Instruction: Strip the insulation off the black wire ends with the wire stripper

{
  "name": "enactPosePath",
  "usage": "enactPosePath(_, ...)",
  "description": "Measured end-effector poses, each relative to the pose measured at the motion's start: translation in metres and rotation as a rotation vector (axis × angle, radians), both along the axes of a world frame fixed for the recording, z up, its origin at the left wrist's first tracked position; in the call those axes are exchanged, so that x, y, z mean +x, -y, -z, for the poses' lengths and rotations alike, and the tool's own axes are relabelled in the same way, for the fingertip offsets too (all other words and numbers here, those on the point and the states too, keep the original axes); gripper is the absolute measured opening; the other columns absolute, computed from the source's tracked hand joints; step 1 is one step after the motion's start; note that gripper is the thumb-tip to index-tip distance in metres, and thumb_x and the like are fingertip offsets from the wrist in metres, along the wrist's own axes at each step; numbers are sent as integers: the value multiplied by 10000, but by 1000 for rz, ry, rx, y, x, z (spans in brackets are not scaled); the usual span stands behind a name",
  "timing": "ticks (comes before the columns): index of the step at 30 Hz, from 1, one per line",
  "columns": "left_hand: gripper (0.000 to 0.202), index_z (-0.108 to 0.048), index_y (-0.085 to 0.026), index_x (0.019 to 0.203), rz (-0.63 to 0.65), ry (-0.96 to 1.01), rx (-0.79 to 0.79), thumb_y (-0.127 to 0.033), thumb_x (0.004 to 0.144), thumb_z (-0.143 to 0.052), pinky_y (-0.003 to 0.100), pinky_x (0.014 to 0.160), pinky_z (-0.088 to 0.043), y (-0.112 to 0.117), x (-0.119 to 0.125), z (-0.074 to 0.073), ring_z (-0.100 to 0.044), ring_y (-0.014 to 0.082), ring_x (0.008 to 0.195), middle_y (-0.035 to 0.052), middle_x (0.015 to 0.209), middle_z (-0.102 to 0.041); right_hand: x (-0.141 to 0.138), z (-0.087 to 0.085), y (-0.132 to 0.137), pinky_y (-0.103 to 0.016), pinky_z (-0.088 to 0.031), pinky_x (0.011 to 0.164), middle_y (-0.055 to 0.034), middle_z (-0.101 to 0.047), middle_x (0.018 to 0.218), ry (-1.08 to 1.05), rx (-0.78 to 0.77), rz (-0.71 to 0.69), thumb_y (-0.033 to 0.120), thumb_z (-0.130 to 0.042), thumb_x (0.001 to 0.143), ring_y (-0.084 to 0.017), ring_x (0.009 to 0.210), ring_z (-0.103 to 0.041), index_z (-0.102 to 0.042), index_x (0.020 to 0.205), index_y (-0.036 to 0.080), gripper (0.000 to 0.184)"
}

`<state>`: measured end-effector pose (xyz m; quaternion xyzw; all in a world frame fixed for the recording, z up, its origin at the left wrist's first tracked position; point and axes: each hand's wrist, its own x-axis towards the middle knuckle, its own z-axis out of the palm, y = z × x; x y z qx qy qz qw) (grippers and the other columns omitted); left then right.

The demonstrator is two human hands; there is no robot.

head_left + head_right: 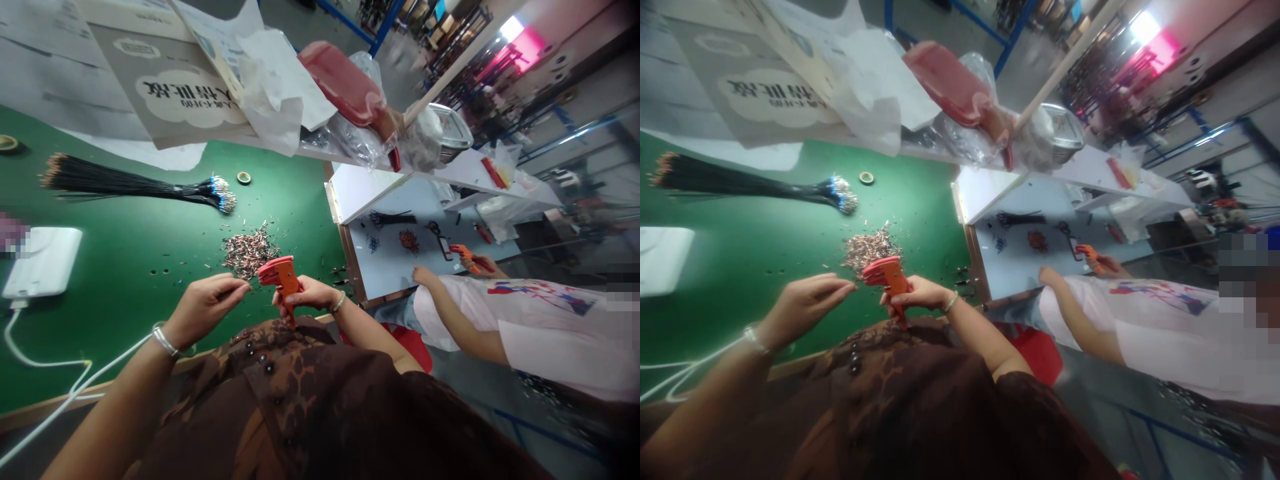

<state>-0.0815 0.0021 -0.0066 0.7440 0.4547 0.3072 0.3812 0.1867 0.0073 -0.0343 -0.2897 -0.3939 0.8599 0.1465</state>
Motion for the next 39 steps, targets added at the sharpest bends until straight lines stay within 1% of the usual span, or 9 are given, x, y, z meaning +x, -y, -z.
enactPosePath(7, 338, -709, -204, 777, 5, -5, -3, -461, 892, -522, 228, 561, -432, 0, -2, 2, -550, 118, 578, 0, 664, -628, -4, -3, 3, -225, -493, 483, -7, -631, 620, 135, 69, 23, 461, -755, 746, -110, 485, -571, -622, 885, 97, 411)
enactPosePath(12, 380, -695, -204, 1034, -84, -44, 34, -505, 905, -503, 315, 854, -474, -2, -8, 3, -626, 200, 933, 65, 999, -692, -11, -5, 8, -208, -427, 398, 16, -586, 551, 218, 97, 155, 508, -767, 704, -94, 407, -517, -577, 763, 111, 445)
enactPosePath(15, 433, -658, -193, 1101, -156, -72, 19, -512, 942, -413, 358, 908, -451, -1, -8, 5, -615, 223, 1007, 77, 1061, -688, -16, -5, 11, -213, -412, 377, 27, -560, 528, 224, 120, 222, 519, -750, 720, -103, 404, -520, -536, 711, 131, 443)
enactPosePath(18, 458, -654, -185, 1092, -176, -94, -16, -519, 952, -374, 349, 869, -454, 0, -3, 7, -629, 220, 961, 72, 1019, -701, -22, -1, 14, -219, -401, 370, 51, -514, 487, 192, 133, 275, 500, -741, 742, -86, 374, -468, -500, 696, 150, 428)
enactPosePath(22, 421, -688, -180, 944, -151, -100, -2, -491, 948, -404, 286, 743, -450, 1, 7, 6, -622, 177, 794, 51, 880, -697, -30, 5, 16, -202, -345, 350, 107, -424, 428, 168, 80, 357, 479, -767, 728, -56, 336, -359, -465, 763, 172, 432)
enactPosePath(25, 350, -681, -172, 845, -176, -82, 47, -430, 933, -462, 254, 673, -430, -1, 12, 3, -587, 143, 691, 33, 767, -662, -31, 5, 14, -226, -426, 409, 75, -496, 502, 116, 65, 340, 469, -770, 732, -79, 399, -453, -493, 824, 157, 427)
enactPosePath(29, 293, -667, -174, 798, -230, -81, 101, -387, 913, -502, 255, 654, -426, -1, 10, 1, -578, 137, 668, 27, 737, -651, -23, 3, 13, -356, -557, 666, -12, -619, 725, 7, 37, 327, 480, -780, 713, -163, 650, -635, -539, 961, 129, 492)
enactPosePath(36, 296, -673, -180, 858, -259, -198, 230, -393, 942, -485, 243, 644, -411, 8, 10, 7, -582, 130, 671, 23, 790, -655, -26, 7, 10, -332, -555, 740, -46, -630, 917, 120, 119, 560, 433, -814, 667, -147, 741, -621, -537, 993, 152, 512)
enactPosePath(39, 297, -683, -179, 880, -224, -285, 287, -381, 953, -477, 241, 608, -383, 13, 17, 10, -567, 125, 645, 23, 777, -647, -40, 2, 4, -304, -549, 724, -16, -597, 867, 148, 206, 643, 422, -819, 654, -145, 732, -621, -537, 966, 162, 495)
